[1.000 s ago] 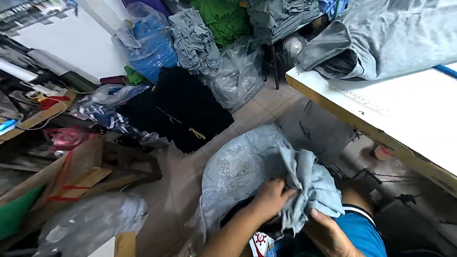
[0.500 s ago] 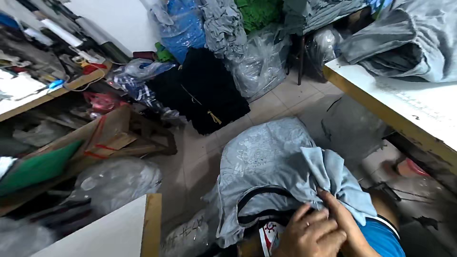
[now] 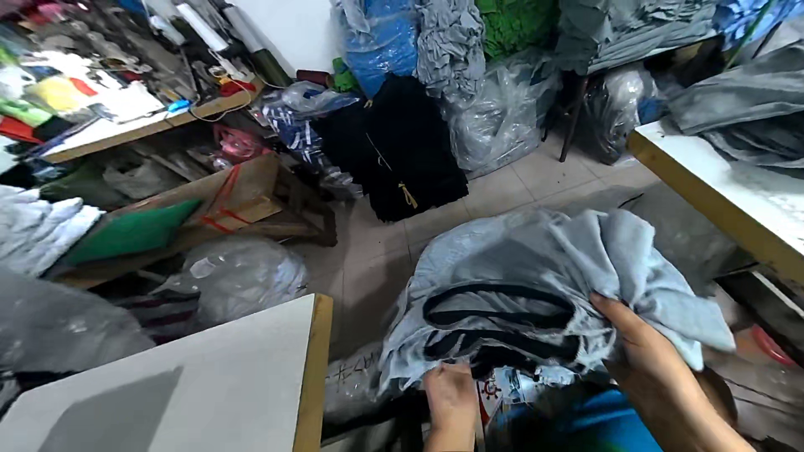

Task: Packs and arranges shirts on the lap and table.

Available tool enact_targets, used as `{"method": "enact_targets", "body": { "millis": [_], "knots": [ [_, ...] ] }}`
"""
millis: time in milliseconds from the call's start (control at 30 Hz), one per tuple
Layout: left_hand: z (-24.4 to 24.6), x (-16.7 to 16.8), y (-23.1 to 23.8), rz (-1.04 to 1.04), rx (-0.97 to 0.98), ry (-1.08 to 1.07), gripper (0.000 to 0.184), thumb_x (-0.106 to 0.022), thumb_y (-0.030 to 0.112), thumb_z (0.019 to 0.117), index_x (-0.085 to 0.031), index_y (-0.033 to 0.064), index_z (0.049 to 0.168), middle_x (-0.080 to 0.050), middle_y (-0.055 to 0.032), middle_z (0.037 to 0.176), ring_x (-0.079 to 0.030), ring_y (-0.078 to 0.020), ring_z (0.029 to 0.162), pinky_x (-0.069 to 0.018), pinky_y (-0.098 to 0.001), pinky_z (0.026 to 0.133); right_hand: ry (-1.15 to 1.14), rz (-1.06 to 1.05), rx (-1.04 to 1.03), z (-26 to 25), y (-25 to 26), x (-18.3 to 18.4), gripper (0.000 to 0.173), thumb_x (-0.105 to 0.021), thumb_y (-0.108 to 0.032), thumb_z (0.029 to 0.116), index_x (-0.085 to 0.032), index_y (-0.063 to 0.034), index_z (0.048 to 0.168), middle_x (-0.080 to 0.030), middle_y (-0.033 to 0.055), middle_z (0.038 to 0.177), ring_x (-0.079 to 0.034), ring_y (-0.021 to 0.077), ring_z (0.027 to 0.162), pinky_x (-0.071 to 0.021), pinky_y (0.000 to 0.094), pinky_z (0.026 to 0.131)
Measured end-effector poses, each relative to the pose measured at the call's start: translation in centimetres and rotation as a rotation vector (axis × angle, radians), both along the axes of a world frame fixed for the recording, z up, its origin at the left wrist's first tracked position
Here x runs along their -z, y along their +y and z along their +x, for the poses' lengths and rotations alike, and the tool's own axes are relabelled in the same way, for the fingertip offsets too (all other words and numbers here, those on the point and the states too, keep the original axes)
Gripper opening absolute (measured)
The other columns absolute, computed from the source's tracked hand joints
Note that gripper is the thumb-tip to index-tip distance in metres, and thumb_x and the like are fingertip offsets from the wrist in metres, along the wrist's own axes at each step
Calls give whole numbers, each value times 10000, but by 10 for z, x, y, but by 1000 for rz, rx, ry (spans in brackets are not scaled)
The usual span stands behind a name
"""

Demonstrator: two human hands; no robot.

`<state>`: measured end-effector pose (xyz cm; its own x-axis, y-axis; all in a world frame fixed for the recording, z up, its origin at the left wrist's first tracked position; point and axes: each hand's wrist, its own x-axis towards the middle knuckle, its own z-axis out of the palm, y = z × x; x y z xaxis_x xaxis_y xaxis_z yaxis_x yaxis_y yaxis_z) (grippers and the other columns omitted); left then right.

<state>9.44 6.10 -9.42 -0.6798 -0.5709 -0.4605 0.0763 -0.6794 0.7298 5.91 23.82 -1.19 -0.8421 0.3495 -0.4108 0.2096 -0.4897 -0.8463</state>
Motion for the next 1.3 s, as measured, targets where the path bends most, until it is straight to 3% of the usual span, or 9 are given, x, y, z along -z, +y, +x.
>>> {"method": "enact_targets", "body": {
  "millis": [67,233,467,633,767,900,1067,1200,1300],
  "knots": [
    [7,1,-2,45,-111,-13,359,-153,273,1095,-484,138,1066,-614,0,863,-643,-130,815,-560,-345,707,-57,16,28,13,14,21,141,-508,-78,1035,-605,-18,1117,-704,36,857,-703,94,777,-607,277,697],
    [12,-20,3,177,-212,-19,465,-139,439,1106,-494,143,1159,-626,-43,974,-651,-183,929,-565,-422,762,-217,77,11,41,33,74,191,-485,-129,1060,-609,-6,1138,-695,32,899,-683,84,811,-585,282,736],
    [5,-51,-10,48,-28,-17,863,-47,764,974,-270,164,1553,-496,-108,1449,-533,-247,1282,-502,-519,968,-197,65,47,31,30,66,198,-494,-139,1060,-610,-4,1146,-689,47,913,-680,96,818,-583,295,733],
    [-1,-45,-20,98,-11,-160,476,-314,483,1096,-502,122,1342,-650,-90,1163,-666,-212,1042,-580,-452,837,-255,152,9,48,26,72,217,-534,-126,1047,-607,29,1179,-686,63,958,-672,80,863,-569,281,794],
    [-10,-34,-36,162,30,-174,234,-387,220,1083,-523,55,1179,-638,-108,976,-664,-199,866,-587,-397,738,-282,174,-15,46,25,69,241,-537,-145,1049,-617,34,1191,-684,74,993,-661,86,900,-554,291,827],
    [-45,-73,-30,19,62,-107,224,-417,171,1076,-525,29,1211,-622,-108,990,-643,-185,862,-574,-373,737,-158,294,-80,-1,40,28,255,-571,-171,1031,-638,26,1178,-691,86,1001,-665,119,905,-566,335,818],
    [-97,-169,-39,-142,67,166,198,-420,193,1078,-524,96,1216,-617,-64,1012,-641,-173,911,-570,-384,775,158,275,-25,-61,36,-91,194,-566,-187,1044,-616,-43,1164,-669,18,950,-651,77,849,-563,294,762],
    [-74,-214,-49,-332,2,447,261,-380,216,1094,-620,166,1004,-696,41,842,-697,-69,802,-609,-284,697,602,392,-11,-39,44,-131,118,-553,-183,1026,-664,-169,1061,-707,-107,921,-673,-12,871,-586,208,791],
    [-28,-211,-49,-449,-5,547,384,-250,169,1111,-622,150,1017,-727,71,853,-712,-28,829,-621,-243,747,637,617,-34,7,57,-129,162,-550,-229,1034,-710,-249,1030,-706,-197,912,-655,-95,863,-565,134,784]
  ]
}}
